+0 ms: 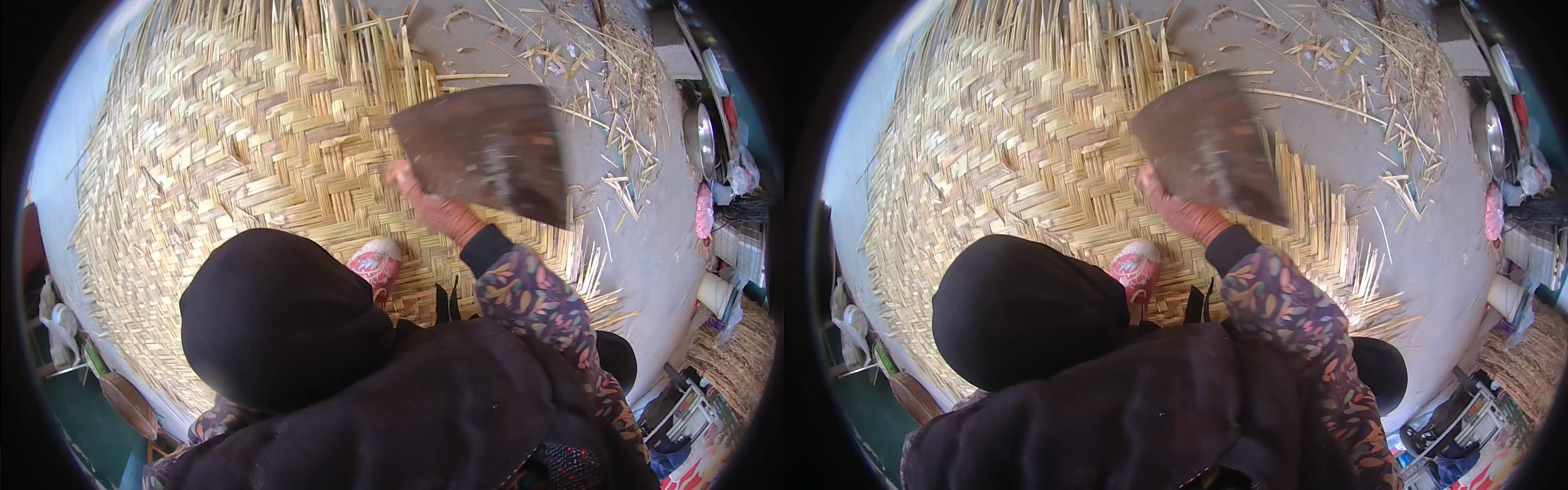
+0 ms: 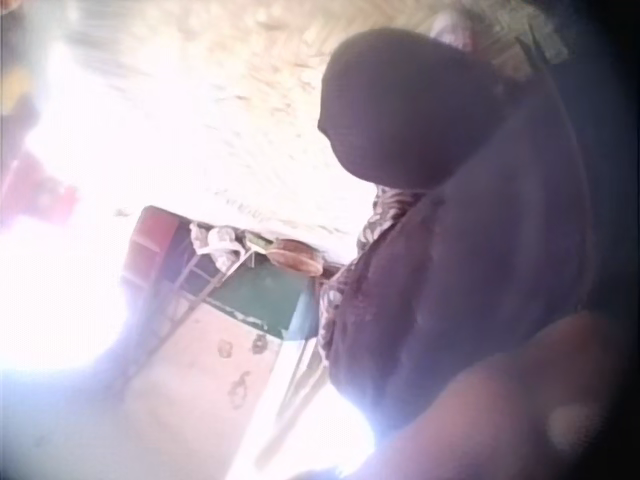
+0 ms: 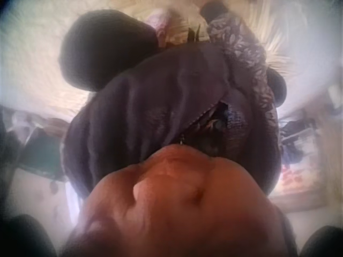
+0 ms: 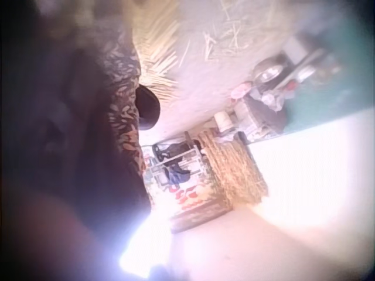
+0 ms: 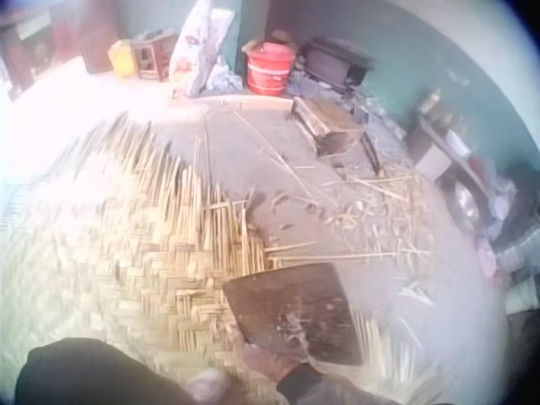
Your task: The person sits on the floor and weaves a mat using dried palm leaves. They use a wooden block to press and tighten the weave, repeatedly adjusting the leaves and striking the mat to secure the pattern.
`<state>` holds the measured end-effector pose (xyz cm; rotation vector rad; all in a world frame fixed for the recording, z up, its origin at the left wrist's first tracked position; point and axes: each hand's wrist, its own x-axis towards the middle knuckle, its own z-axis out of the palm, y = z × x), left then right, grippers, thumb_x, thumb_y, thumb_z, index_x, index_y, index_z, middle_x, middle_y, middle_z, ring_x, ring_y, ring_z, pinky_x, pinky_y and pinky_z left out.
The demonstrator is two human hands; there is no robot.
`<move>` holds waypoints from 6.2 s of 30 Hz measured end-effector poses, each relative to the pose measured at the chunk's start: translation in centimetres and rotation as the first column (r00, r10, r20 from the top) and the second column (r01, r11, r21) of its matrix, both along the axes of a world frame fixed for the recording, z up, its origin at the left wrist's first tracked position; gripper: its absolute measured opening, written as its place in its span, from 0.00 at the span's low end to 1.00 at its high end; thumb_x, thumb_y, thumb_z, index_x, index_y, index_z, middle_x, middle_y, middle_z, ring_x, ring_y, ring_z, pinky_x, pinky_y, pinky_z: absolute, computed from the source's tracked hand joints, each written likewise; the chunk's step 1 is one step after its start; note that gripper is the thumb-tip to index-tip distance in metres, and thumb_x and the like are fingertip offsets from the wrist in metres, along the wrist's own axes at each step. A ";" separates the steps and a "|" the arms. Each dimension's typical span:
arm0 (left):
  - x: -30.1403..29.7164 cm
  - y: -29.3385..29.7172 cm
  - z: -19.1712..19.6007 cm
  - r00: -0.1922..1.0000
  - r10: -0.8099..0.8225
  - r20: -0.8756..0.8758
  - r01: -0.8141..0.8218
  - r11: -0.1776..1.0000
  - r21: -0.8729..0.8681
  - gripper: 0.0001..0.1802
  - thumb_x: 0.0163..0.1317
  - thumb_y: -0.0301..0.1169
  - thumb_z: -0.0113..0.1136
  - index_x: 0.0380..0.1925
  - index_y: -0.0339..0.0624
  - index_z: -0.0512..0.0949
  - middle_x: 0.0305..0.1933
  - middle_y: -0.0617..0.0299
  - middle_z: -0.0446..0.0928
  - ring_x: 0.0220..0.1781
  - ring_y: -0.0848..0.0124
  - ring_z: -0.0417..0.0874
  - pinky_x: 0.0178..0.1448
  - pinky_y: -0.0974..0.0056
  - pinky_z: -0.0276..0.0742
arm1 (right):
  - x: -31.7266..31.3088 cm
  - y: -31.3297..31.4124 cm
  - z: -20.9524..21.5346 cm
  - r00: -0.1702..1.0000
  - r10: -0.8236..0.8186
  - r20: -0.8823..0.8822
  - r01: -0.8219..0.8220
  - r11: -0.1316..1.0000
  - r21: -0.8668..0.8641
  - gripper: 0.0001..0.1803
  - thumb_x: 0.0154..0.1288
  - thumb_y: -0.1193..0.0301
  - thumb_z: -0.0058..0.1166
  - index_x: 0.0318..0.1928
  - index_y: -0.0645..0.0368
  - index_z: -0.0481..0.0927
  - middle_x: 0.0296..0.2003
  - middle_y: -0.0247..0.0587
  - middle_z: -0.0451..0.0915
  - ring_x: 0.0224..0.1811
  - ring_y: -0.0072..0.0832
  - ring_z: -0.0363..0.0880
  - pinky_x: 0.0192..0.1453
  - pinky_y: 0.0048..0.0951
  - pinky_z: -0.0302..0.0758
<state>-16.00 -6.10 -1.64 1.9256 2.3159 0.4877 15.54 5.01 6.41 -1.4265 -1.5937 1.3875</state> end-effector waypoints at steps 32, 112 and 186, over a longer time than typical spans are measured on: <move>-1.6 -0.5 -0.8 0.998 0.059 -0.005 -0.059 0.998 0.016 0.33 0.56 0.38 0.63 0.62 0.44 0.67 0.69 0.51 0.62 0.70 0.55 0.63 0.70 0.48 0.58 | 1.7 1.1 0.2 0.999 -0.023 0.047 0.015 0.987 0.158 0.13 0.71 0.65 0.45 0.38 0.60 0.79 0.35 0.36 0.81 0.39 0.26 0.76 0.47 0.29 0.73; 6.8 15.0 -0.6 0.866 -0.491 -0.090 0.476 0.867 -0.146 0.31 0.64 0.43 0.49 0.66 0.44 0.65 0.71 0.58 0.60 0.74 0.62 0.56 0.75 0.51 0.48 | -5.9 13.1 -4.2 0.994 0.043 0.101 -0.056 0.990 0.129 0.15 0.68 0.63 0.47 0.33 0.63 0.78 0.28 0.41 0.79 0.31 0.35 0.75 0.41 0.37 0.73; 35.8 42.6 5.0 0.191 -0.824 0.533 0.787 -0.196 -0.585 0.14 0.58 0.44 0.62 0.36 0.48 0.86 0.31 0.64 0.83 0.32 0.74 0.79 0.40 0.66 0.76 | 14.6 4.7 1.8 0.959 -0.272 0.074 0.276 0.849 -0.450 0.16 0.71 0.60 0.48 0.39 0.62 0.73 0.16 0.35 0.72 0.14 0.22 0.69 0.19 0.28 0.68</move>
